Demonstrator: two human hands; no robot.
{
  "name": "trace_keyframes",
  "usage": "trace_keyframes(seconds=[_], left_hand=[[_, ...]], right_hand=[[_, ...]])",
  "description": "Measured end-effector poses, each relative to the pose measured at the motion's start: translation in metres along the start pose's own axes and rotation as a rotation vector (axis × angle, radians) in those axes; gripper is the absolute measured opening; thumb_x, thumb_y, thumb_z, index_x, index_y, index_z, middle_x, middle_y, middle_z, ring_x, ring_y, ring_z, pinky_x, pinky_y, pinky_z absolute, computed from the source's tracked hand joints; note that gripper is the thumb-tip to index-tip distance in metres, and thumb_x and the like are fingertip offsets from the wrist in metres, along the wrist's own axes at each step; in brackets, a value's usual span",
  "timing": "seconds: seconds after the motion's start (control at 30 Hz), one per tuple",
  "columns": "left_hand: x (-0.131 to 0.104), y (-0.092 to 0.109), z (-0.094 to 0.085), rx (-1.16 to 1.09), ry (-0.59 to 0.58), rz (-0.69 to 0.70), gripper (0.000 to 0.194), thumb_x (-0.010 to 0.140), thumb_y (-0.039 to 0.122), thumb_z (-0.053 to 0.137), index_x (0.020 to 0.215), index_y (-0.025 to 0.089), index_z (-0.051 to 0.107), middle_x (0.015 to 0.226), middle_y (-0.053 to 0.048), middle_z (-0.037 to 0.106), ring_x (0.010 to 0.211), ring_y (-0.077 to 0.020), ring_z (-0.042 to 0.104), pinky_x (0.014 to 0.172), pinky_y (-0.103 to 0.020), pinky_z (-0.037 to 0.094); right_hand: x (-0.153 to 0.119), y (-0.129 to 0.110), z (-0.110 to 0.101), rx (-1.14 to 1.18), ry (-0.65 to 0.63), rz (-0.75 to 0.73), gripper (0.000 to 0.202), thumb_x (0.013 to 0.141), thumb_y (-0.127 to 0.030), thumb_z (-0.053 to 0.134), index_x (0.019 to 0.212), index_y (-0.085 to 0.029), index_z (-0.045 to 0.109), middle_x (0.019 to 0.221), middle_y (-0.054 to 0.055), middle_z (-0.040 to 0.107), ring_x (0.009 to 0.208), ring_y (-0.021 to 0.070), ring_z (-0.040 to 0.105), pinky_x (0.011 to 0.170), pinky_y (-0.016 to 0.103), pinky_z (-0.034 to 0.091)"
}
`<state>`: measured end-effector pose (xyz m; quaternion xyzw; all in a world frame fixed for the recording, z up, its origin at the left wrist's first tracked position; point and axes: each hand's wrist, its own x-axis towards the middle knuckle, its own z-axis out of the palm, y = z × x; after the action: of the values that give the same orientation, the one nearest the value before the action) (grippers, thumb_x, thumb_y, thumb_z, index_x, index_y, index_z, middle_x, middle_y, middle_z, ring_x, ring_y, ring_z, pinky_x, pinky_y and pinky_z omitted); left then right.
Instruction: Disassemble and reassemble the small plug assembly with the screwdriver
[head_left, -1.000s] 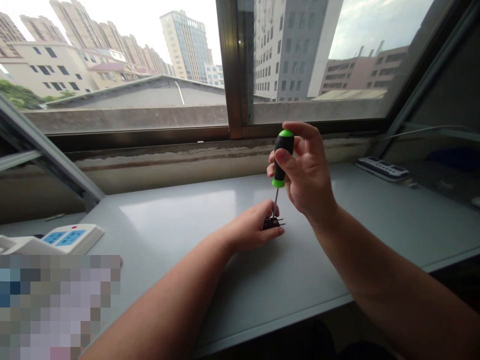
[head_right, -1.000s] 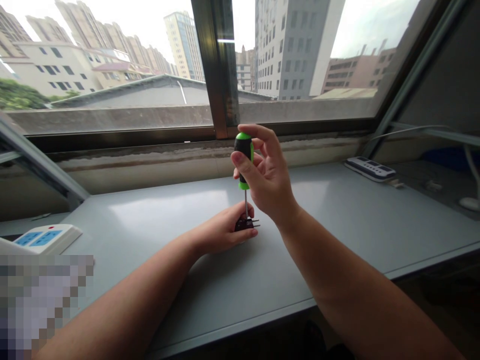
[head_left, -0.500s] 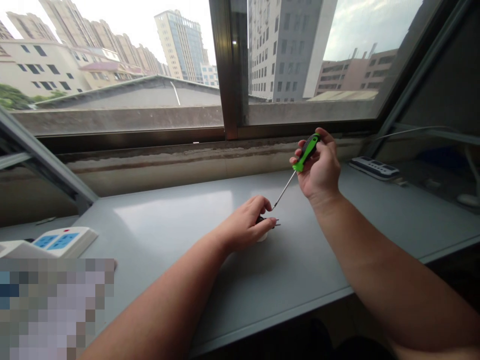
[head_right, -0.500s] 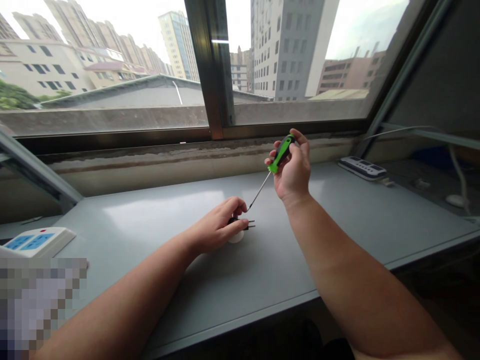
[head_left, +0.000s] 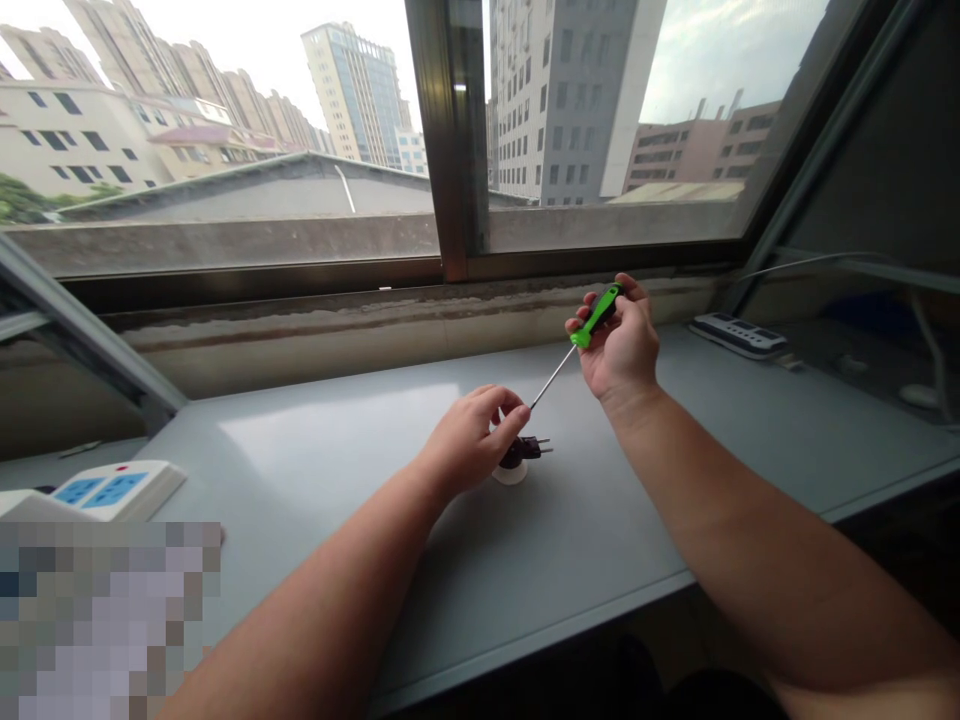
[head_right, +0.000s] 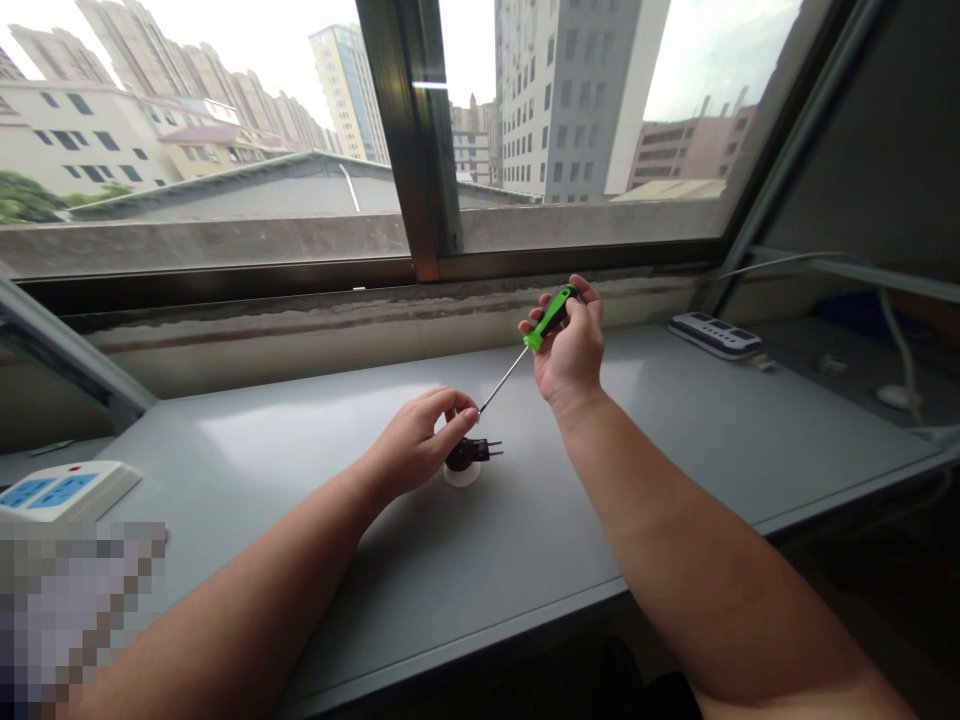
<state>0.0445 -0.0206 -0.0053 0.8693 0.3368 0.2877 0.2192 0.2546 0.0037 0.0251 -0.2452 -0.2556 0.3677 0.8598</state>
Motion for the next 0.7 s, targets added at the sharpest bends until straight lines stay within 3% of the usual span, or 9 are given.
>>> trace_keyframes(seconds=[0.17,0.37,0.53,0.7], left_hand=[[0.001,0.000,0.000,0.061,0.025,-0.012,0.022,0.098,0.037,0.058,0.087,0.021,0.067,0.087,-0.002,0.070,0.079,-0.0187,0.059,0.076,-0.033,0.043],[0.003,-0.012,-0.003,-0.060,0.041,-0.388,0.028,0.090,0.044,0.062,0.087,0.021,0.076,0.082,-0.005,0.075,0.078,-0.0223,0.066,0.073,-0.034,0.046],[0.001,-0.012,-0.003,-0.099,-0.014,-0.387,0.042,0.092,0.055,0.057,0.088,0.020,0.079,0.082,-0.007,0.077,0.079,-0.0237,0.068,0.072,-0.034,0.047],[0.000,-0.013,-0.005,-0.078,0.012,-0.373,0.045,0.095,0.055,0.052,0.086,0.018,0.078,0.078,-0.006,0.074,0.076,-0.0223,0.065,0.071,-0.034,0.045]], right_hand=[[-0.001,-0.001,0.000,0.000,-0.011,-0.007,0.029,0.088,-0.025,0.049,0.116,-0.033,0.051,0.086,-0.004,0.063,0.067,0.0106,0.065,0.061,0.024,0.059],[0.005,0.000,-0.005,-0.054,-0.028,-0.010,0.029,0.090,-0.024,0.045,0.117,-0.034,0.051,0.086,-0.004,0.061,0.068,0.0100,0.064,0.059,0.022,0.058],[0.007,0.010,-0.010,-0.175,-0.064,0.025,0.031,0.091,-0.023,0.045,0.120,-0.033,0.050,0.088,-0.003,0.060,0.067,0.0097,0.062,0.059,0.022,0.058],[0.011,0.022,-0.019,-0.499,-0.108,0.072,0.026,0.093,-0.030,0.052,0.119,-0.032,0.051,0.092,-0.004,0.053,0.067,0.0089,0.060,0.058,0.022,0.059]])
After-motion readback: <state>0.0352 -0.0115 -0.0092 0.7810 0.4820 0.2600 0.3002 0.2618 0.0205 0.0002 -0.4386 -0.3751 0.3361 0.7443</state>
